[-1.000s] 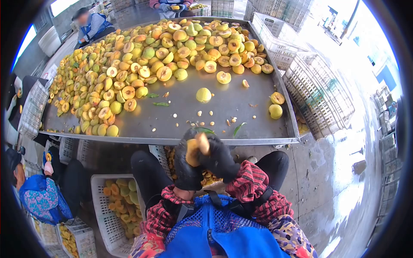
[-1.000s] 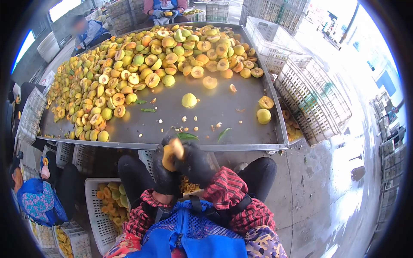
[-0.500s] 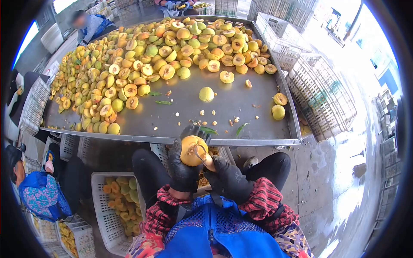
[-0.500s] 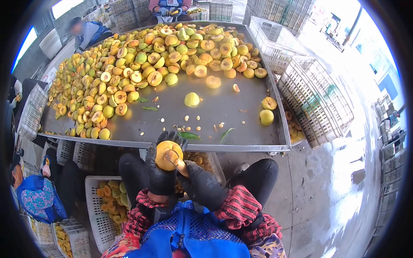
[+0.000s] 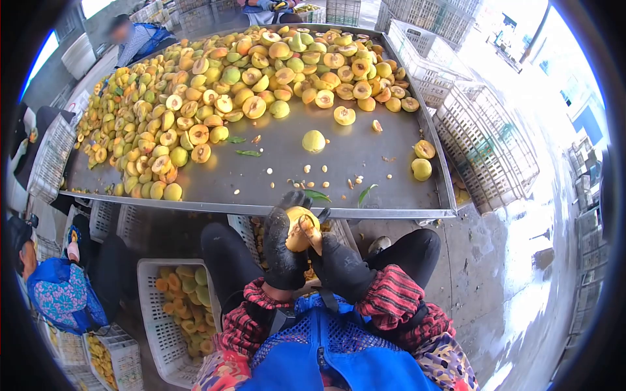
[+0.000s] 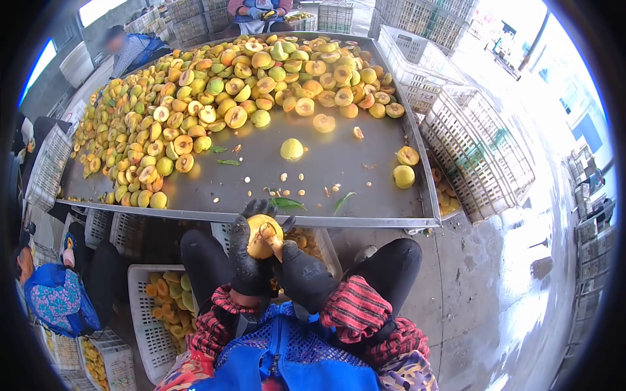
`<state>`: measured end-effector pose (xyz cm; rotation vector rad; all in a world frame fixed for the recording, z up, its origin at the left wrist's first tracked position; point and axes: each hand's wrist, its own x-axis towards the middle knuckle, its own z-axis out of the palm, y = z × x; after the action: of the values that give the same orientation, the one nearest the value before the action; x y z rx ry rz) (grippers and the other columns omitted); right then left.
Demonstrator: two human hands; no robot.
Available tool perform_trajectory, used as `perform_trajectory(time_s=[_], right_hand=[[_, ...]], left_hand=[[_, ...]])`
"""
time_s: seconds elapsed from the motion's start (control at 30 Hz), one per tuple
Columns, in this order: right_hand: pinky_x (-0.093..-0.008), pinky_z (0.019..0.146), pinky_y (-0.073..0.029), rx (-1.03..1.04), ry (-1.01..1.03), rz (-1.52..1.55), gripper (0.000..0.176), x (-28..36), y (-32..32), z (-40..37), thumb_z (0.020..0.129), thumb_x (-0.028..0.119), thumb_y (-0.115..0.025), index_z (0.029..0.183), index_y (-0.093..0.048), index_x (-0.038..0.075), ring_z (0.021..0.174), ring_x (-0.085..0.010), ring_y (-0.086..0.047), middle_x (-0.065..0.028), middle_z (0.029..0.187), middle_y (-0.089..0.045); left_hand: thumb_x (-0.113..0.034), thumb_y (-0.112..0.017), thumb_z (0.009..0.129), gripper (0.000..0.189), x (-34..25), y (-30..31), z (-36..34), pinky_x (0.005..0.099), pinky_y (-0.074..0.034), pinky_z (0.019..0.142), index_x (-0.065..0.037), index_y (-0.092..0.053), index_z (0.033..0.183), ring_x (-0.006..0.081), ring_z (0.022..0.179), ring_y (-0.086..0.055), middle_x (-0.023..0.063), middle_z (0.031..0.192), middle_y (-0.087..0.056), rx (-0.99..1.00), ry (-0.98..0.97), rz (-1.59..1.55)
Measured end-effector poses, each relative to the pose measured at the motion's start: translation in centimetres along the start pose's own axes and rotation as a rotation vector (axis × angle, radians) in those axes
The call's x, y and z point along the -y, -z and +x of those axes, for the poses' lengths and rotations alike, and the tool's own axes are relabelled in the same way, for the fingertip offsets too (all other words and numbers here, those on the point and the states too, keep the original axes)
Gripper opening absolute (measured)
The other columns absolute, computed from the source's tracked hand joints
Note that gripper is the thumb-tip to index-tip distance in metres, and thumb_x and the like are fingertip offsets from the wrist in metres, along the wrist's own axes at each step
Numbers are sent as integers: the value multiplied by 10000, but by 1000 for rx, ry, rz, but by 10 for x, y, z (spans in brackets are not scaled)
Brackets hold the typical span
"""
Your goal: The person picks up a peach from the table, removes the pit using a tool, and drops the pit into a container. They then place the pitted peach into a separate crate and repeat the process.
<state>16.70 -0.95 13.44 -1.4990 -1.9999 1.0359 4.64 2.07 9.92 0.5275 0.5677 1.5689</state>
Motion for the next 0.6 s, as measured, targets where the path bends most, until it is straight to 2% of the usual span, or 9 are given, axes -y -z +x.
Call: perform_trajectory(time_s=[0.1,0.17,0.23,0.3,0.4,0.43,0.5,0.53,0.6], right_hand=[[-501,633,-443,69,-5,-29,290,-16,-10,2,822,178,-552,1018,-425,5,748,-434,-583,-256,774,-588],[-504,618,-437,99,3,-29,313,-19,-12,2,801,159,-566,1016,-409,-6,735,-435,-581,-260,762,-584],[-506,602,-431,108,23,-9,335,-15,-10,1,782,140,-575,1015,-394,-17,716,-434,-579,-262,752,-579],[-473,561,-411,108,60,30,275,-19,-13,2,803,140,-568,955,-398,-12,654,-414,-558,-242,713,-553],[-447,521,-399,176,29,41,256,-18,-12,4,819,146,-557,939,-397,-15,601,-392,-549,-222,684,-537],[-441,511,-398,211,5,36,260,-16,-10,5,821,148,-553,946,-396,-18,591,-386,-549,-216,680,-536],[-408,487,-404,226,14,-12,263,-14,-9,5,822,143,-558,963,-397,-9,560,-327,-555,-178,674,-536],[-391,475,-407,237,21,-39,265,-13,-8,5,823,141,-561,971,-398,-5,544,-297,-558,-159,670,-536],[-369,457,-447,423,-137,127,266,-3,3,10,831,125,-534,1008,-380,1,573,-281,-583,-172,723,-549]], left_hand=[[-235,-386,942,412,6,14,1,348,-393,979,8,-409,1275,218,1102,-511,129,1219,-509,12,78,-197],[-222,-387,940,405,21,39,1,345,-391,978,18,-412,1266,218,1106,-508,134,1221,-505,-36,-13,169],[-216,-379,939,409,15,32,3,363,-378,992,24,-405,1269,240,1120,-499,147,1239,-493,4,-65,282],[-215,-363,937,424,5,20,5,401,-352,1020,29,-388,1283,283,1143,-486,168,1273,-472,132,-71,144],[-180,-500,856,378,-6,29,4,376,-421,936,12,-492,1182,257,1050,-545,153,1156,-552,174,-183,674],[-174,-536,832,368,-8,37,6,372,-439,910,5,-521,1153,257,1019,-562,152,1122,-574,198,-270,858],[-181,-574,789,363,0,69,14,377,-462,865,-13,-560,1110,280,955,-592,163,1070,-600,309,-565,1251],[-185,-580,781,355,-10,57,15,378,-466,848,-18,-568,1094,290,936,-595,164,1054,-604,348,-512,1212],[-194,-590,766,340,-31,33,19,380,-474,813,-28,-585,1062,311,897,-601,166,1023,-611,431,-402,1134]])
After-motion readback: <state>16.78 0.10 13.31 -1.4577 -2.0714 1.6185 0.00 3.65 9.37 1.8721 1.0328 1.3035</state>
